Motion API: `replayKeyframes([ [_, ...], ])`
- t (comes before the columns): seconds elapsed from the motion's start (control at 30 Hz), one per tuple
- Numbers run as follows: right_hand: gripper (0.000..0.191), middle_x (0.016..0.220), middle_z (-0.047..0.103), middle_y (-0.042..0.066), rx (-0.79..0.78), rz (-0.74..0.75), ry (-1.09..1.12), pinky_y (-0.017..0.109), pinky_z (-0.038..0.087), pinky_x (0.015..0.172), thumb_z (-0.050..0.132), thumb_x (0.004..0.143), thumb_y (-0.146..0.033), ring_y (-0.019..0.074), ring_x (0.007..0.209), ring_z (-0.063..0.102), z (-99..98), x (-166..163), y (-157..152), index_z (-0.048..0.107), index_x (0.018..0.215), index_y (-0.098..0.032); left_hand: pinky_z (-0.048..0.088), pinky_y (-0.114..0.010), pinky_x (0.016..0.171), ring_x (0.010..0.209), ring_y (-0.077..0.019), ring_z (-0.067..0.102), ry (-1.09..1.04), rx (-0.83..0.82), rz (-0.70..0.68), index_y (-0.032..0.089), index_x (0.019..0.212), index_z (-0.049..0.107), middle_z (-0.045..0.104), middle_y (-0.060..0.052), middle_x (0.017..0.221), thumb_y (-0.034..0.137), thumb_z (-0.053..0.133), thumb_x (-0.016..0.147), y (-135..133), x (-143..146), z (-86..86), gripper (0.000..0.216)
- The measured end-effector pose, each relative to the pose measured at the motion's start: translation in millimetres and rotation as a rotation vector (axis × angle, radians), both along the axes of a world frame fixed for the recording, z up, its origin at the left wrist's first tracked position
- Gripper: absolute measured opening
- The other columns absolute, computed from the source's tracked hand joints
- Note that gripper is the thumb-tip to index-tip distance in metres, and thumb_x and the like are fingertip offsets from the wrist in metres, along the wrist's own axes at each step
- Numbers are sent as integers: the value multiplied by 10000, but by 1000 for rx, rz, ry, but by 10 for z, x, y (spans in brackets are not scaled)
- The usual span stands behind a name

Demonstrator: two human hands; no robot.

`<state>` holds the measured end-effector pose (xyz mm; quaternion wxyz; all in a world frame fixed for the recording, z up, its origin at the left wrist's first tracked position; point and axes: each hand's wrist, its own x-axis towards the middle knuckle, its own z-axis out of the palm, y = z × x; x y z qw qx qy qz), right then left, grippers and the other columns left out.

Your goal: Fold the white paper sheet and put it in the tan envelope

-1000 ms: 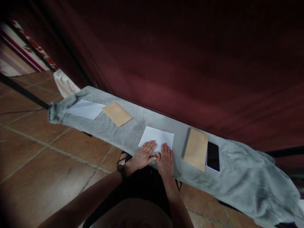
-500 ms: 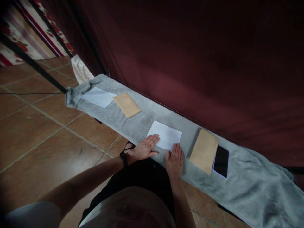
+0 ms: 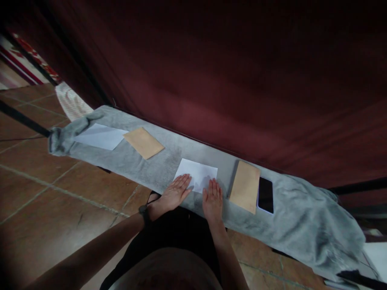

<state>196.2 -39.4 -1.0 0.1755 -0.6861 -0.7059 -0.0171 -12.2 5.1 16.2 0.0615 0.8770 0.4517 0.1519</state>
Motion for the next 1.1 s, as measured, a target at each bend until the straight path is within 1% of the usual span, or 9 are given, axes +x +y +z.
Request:
replayKeyframes([
  [0.1, 547, 1609, 352, 128, -66, 66, 40, 466, 259, 1215, 199, 1063, -315, 237, 1503, 290, 123, -128, 262, 363, 1543, -108, 261, -429, 1236, 1496, -214, 316, -38, 10, 19, 114, 1531, 351, 399, -137, 1588, 366, 215, 1053, 186, 215, 35, 557],
  [0.2, 537, 1609, 355, 107, -121, 82, 49, 442, 237, 1226, 195, 1053, -258, 226, 1503, 293, 190, -214, 554, 397, 1527, -109, 262, -428, 1235, 1493, -212, 321, -36, -9, 18, 98, 1524, 364, 415, -136, 1579, 305, 214, 1035, 420, 402, 21, 551],
  [0.27, 530, 1598, 376, 108, -138, 77, 47, 426, 238, 1226, 205, 1047, -231, 216, 1495, 312, 183, -221, 707, 420, 1514, -105, 261, -446, 1234, 1493, -217, 322, -21, -28, 38, 96, 1528, 360, 425, -140, 1572, 289, 223, 1021, 557, 465, -24, 559],
  [0.37, 507, 1585, 403, 102, -137, 83, 38, 435, 255, 1218, 243, 1054, -256, 221, 1481, 341, 108, -192, 831, 450, 1503, -141, 253, -480, 1233, 1501, -236, 304, 14, -39, 65, 91, 1529, 364, 413, -150, 1576, 289, 239, 1008, 685, 474, -111, 570],
  [0.47, 493, 1582, 406, 96, -104, 67, 30, 466, 258, 1210, 285, 1061, -304, 246, 1472, 356, 18, -180, 857, 445, 1508, -175, 234, -465, 1240, 1511, -240, 280, 48, -29, 75, 72, 1518, 380, 374, -155, 1597, 276, 262, 1001, 731, 447, -167, 568],
  [0.63, 511, 1588, 386, 121, -71, -26, 24, 501, 236, 1207, 329, 1057, -351, 276, 1475, 345, -49, -197, 871, 426, 1517, -151, 241, -459, 1237, 1514, -242, 269, 59, 9, 123, 67, 1515, 382, 352, -160, 1604, 270, 275, 993, 781, 394, -174, 570],
  [0.83, 535, 1593, 371, 135, -42, -108, 31, 506, 233, 1202, 306, 1055, -357, 288, 1470, 352, -97, -140, 896, 407, 1524, -120, 236, -463, 1238, 1501, -260, 302, 72, 19, 226, 39, 1518, 371, 383, -182, 1580, 309, 279, 994, 837, 216, -156, 597],
  [1.1, 567, 1578, 388, 169, -14, -199, 26, 509, 251, 1194, 274, 1040, -332, 291, 1450, 384, -156, 4, 855, 369, 1536, -72, 237, -473, 1236, 1498, -267, 311, 64, 35, 332, 37, 1528, 366, 390, -182, 1574, 316, 275, 988, 809, 2, -171, 614],
])
